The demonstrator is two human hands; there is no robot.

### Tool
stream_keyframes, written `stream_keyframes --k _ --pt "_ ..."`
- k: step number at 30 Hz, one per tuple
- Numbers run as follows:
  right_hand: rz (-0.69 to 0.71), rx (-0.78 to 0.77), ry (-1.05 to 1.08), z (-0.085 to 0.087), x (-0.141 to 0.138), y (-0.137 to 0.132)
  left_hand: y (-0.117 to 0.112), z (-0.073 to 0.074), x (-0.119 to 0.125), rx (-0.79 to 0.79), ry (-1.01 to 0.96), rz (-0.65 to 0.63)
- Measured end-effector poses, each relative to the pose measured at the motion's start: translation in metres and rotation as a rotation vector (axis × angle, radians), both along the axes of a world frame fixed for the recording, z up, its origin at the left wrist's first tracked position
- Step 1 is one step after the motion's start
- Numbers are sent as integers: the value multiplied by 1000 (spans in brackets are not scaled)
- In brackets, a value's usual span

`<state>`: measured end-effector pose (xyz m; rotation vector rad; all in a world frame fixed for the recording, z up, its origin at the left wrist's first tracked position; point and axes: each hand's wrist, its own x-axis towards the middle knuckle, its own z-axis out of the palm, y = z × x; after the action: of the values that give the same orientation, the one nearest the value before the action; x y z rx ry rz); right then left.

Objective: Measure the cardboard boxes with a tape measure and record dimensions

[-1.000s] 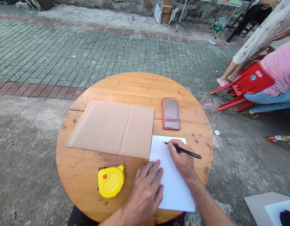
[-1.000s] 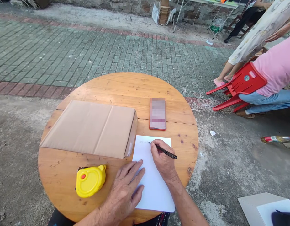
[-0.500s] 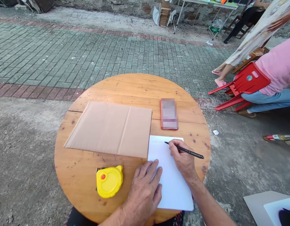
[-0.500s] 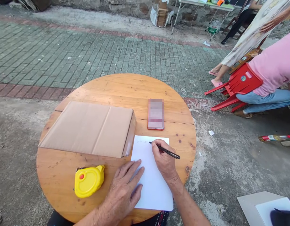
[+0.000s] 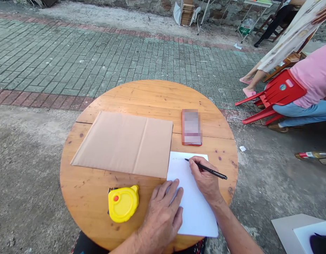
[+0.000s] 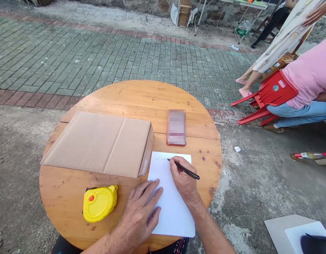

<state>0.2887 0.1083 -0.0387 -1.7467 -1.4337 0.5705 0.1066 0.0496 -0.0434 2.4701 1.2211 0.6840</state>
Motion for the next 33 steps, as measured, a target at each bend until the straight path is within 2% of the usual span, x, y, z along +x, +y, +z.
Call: stream_keyframes --k 17,22,24,28,30,33 --pt "-29 4 6 1 -1 -1 -1 -1 -1 -20 -7 -6" --pt "-21 -24 87 -1 2 -2 -2 -3 -2 -39 0 -15" --pt "-60 -14 166 -2 4 -3 -2 -3 -2 -34 -4 -12" --pt "-162 98 314 2 9 -6 -1 -1 0 -39 4 -13" --pt "-199 132 339 6 12 -11 -1 0 0 -44 14 -18" --pt "-223 98 325 9 19 -24 -2 2 0 -48 35 -26"
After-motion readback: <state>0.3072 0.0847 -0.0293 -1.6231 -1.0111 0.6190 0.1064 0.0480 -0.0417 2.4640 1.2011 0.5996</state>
